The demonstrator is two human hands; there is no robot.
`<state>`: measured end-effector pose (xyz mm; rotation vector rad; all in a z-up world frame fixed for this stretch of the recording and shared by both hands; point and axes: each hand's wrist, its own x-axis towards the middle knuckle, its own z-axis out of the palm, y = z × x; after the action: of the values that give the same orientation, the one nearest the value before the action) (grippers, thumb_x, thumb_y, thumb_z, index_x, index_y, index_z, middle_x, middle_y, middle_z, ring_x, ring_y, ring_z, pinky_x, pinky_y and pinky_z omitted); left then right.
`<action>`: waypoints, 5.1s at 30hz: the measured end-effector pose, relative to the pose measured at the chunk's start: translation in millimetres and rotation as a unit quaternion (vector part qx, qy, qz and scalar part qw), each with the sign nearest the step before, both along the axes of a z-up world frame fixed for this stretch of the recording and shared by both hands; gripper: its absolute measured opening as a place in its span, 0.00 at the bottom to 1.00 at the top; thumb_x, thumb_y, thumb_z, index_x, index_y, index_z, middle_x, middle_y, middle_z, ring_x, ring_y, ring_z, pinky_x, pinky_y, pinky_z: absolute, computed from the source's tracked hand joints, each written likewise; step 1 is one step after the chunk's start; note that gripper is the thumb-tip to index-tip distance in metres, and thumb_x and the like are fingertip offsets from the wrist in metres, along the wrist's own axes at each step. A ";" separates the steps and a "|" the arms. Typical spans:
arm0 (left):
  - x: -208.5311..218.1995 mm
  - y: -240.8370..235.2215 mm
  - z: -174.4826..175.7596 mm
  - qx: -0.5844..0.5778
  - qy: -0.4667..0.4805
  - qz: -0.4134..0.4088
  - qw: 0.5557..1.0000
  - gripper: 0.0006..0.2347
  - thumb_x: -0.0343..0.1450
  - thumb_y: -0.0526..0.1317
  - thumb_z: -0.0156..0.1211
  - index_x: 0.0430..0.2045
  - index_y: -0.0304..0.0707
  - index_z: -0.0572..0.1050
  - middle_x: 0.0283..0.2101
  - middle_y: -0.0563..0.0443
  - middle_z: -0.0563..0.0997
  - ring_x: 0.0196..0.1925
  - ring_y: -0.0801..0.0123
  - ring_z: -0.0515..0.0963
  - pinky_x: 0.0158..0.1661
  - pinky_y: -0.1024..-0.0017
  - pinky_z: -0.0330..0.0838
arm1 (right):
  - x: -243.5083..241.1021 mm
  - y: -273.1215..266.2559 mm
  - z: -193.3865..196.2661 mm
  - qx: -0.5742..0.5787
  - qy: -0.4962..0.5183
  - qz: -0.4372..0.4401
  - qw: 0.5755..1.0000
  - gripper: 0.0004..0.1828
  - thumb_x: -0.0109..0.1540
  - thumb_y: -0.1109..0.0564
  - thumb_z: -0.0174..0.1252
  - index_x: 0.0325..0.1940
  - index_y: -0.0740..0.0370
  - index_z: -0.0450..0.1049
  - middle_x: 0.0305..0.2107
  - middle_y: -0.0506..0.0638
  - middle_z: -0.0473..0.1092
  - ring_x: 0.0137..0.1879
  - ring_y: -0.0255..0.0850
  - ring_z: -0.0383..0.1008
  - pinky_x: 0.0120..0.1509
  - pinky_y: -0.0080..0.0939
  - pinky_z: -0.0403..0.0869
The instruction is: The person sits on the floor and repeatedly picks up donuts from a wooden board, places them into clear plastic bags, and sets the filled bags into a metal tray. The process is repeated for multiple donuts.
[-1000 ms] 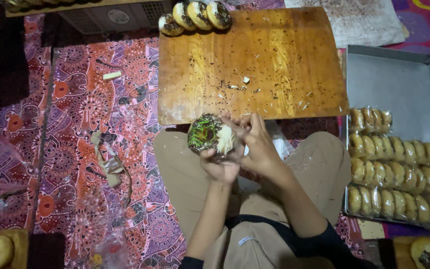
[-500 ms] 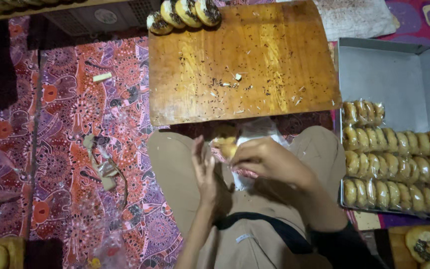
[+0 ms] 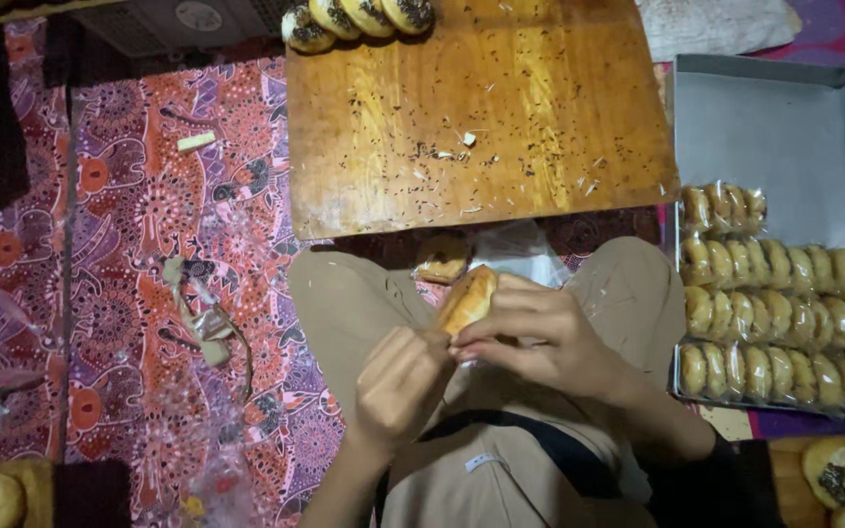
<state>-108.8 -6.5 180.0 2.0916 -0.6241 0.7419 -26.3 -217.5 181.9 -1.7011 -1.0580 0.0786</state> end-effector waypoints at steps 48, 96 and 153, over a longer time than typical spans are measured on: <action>64.7 80.6 -301.2 -0.290 0.362 0.283 0.839 0.05 0.68 0.31 0.70 0.27 0.31 0.77 0.27 0.52 0.80 0.30 0.74 0.77 0.34 0.76 0.73 | 99.6 -22.4 -396.4 -0.437 0.111 -0.243 0.859 0.17 0.47 0.52 0.76 0.29 0.67 0.79 0.27 0.64 0.75 0.35 0.57 0.78 0.42 0.55 0.75; 81.6 162.9 -213.8 -0.859 0.058 0.171 0.479 0.11 0.78 0.48 0.55 0.46 0.43 0.74 0.57 0.44 0.76 0.67 0.48 0.74 0.68 0.32 0.55 | 496.4 168.3 -291.9 -0.154 0.069 -0.432 0.886 0.67 0.51 0.39 0.79 0.79 0.62 0.43 0.63 0.64 0.63 0.63 0.53 0.71 0.68 0.52 0.72; 79.4 -41.1 -111.9 -0.803 0.157 -0.257 0.514 0.36 0.66 0.54 0.63 0.66 0.31 0.65 0.70 0.37 0.66 0.76 0.50 0.63 0.75 0.51 0.57 | -2.8 80.6 -78.9 -0.057 -0.083 -0.376 0.921 0.74 0.42 0.36 0.80 0.80 0.67 0.47 0.44 0.51 0.81 0.52 0.43 0.68 0.63 0.45 0.61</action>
<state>-29.5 -47.6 68.1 0.1659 -0.0808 0.2314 -29.1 -137.0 103.0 -2.1444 -0.4566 -0.5136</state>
